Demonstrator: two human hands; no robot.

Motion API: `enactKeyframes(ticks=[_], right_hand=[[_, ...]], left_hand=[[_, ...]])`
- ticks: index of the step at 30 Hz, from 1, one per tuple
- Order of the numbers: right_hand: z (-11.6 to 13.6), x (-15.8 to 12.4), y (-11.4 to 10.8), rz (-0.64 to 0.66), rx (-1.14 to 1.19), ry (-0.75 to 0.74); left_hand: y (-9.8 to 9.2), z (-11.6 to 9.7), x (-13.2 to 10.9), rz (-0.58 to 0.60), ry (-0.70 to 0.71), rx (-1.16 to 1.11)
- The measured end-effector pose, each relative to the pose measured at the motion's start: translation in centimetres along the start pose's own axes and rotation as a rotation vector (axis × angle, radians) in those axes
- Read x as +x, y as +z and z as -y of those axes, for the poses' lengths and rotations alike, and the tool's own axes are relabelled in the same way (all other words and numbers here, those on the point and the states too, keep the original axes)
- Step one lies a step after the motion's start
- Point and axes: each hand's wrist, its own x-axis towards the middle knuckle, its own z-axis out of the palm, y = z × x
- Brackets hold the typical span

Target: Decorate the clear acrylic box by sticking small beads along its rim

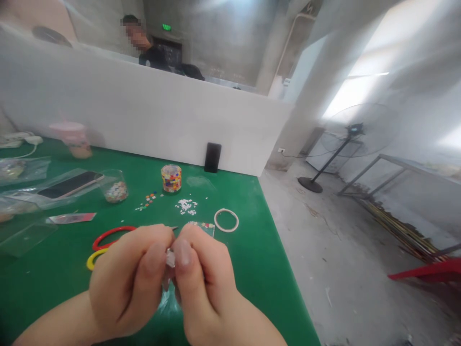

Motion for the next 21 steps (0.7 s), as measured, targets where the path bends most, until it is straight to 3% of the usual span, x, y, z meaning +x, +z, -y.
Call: enactKeyframes(ticks=[5,10,14,17,21], right_hand=[[-0.2,-0.7,-0.2,-0.113,-0.091,0.011],[-0.1,-0.8,-0.2,-0.144,-0.175,-0.115],[0.0,-0.8,-0.3,-0.147,-0.211,-0.105],[0.3,-0.5,-0.4,-0.145,-0.23,-0.117],[0.9,-0.3,-0.5,-0.115,-0.261,-0.109]], left_hand=[[0.4,0.2,0.1,-0.1,0.052,0.014],[-0.2,0.2,0.4,0.022,0.075,0.053],[-0.3,0.4,0.3,0.035,0.051,0.016],[-0.2,0.8,0.5,0.039,0.092,-0.087],[-0.4,0.9,1.0,0.139,0.081,-0.267]])
